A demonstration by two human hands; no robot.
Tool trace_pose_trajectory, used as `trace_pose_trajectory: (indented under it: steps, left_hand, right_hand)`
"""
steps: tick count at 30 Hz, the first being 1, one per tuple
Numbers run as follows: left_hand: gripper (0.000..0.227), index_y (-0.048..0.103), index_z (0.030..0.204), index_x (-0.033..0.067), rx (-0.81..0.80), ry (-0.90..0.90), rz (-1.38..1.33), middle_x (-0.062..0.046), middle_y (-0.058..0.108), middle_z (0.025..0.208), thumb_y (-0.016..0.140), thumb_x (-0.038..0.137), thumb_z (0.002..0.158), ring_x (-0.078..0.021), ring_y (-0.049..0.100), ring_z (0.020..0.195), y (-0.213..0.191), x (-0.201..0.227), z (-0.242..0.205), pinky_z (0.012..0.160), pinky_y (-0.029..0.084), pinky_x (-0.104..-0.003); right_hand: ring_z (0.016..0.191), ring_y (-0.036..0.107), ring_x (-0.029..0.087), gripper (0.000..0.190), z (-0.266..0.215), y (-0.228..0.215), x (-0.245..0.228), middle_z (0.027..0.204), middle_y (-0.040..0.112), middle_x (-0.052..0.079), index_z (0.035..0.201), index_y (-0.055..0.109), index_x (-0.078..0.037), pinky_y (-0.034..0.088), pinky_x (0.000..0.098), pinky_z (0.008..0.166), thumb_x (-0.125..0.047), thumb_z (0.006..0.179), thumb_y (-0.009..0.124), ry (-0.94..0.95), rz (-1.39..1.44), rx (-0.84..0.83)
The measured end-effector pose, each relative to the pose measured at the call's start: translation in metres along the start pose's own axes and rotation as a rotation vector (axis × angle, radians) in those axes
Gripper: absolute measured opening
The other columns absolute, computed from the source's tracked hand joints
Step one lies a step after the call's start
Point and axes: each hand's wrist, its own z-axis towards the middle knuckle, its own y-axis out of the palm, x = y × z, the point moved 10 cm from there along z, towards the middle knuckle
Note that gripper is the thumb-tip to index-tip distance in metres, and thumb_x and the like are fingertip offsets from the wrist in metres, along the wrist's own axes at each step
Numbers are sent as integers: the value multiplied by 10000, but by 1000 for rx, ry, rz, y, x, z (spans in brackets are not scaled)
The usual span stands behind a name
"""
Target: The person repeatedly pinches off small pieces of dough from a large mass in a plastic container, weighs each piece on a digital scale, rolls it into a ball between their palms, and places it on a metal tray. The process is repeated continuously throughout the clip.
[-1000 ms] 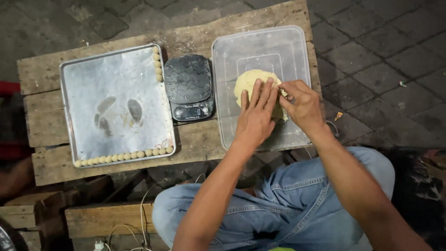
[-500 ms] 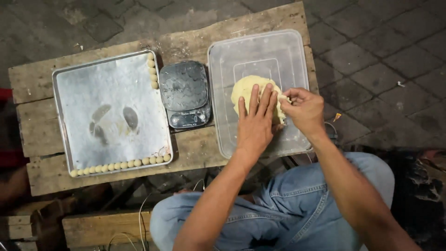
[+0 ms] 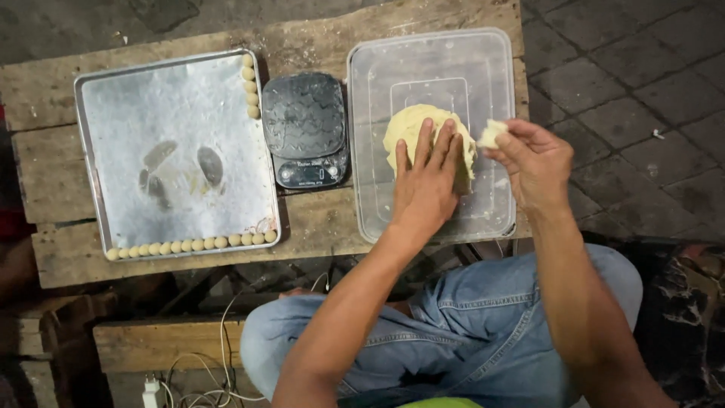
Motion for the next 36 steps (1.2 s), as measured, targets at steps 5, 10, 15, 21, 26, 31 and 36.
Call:
trace_pose_trajectory:
  steps: [5, 10, 15, 21, 26, 31, 36]
  left_hand:
    - [547, 568, 1447, 104, 616, 4, -535, -132, 652, 1323, 727, 313, 967, -329, 630, 1275, -65, -16, -14, 1083, 487, -511]
    - [491, 653, 1318, 155, 743, -25, -580, -16, 638, 1166, 797, 360, 897, -244, 685, 1065, -45, -34, -10, 910, 580, -348]
    - [222, 722, 1175, 132, 751, -47, -756, -61, 688, 982, 714, 214, 968, -305, 707, 955, -71, -62, -10, 847, 584, -382]
    - [292, 671, 1280, 97, 701, -390, -747, -77, 611, 1011, 633, 134, 994, -207, 603, 919, -92, -175, -18, 806, 547, -319]
    - [203, 758, 1012, 157, 712, -720, -312, -99, 708, 886, 810, 68, 837, -332, 629, 883, -61, -250, -38, 551, 508, -515]
    - [321, 647, 1221, 105, 668, -693, -258, -167, 645, 1135, 741, 222, 938, -317, 608, 1023, -98, -202, -32, 768, 575, -432]
    - [383, 604, 1310, 85, 545, -447, -804, -138, 613, 1299, 452, 228, 989, -275, 614, 1136, -87, -82, -10, 911, 536, -392]
  right_hand:
    - [1032, 775, 284, 396, 4, 15, 17, 1181, 734, 198, 1331, 630, 58, 681, 379, 886, -228, 1064, 567, 29, 98, -245]
    - [1209, 687, 232, 732, -17, 49, 5, 1359, 664, 173, 1640, 331, -21, 615, 392, 983, -432, 1048, 459, -2, 63, -516]
    - [1266, 628, 386, 782, -24, 67, -13, 1384, 592, 294, 1642, 309, -15, 591, 557, 951, -499, 1033, 385, -4, 2, -540]
    - [1009, 756, 323, 577, -15, 53, -37, 1230, 709, 209, 1421, 577, 6, 667, 402, 760, -456, 1084, 499, -76, -218, -220]
    - [847, 773, 233, 448, -12, 46, -31, 1086, 760, 145, 1299, 667, -22, 660, 300, 666, -393, 1053, 616, -29, -242, -99]
    - [761, 741, 195, 371, -9, 41, -32, 1020, 755, 151, 1277, 691, 4, 606, 263, 594, -312, 1095, 624, -115, -322, -74]
    - [663, 650, 134, 280, 1, 24, -25, 920, 735, 105, 1230, 757, -6, 545, 244, 556, -255, 1105, 725, -200, -419, -20]
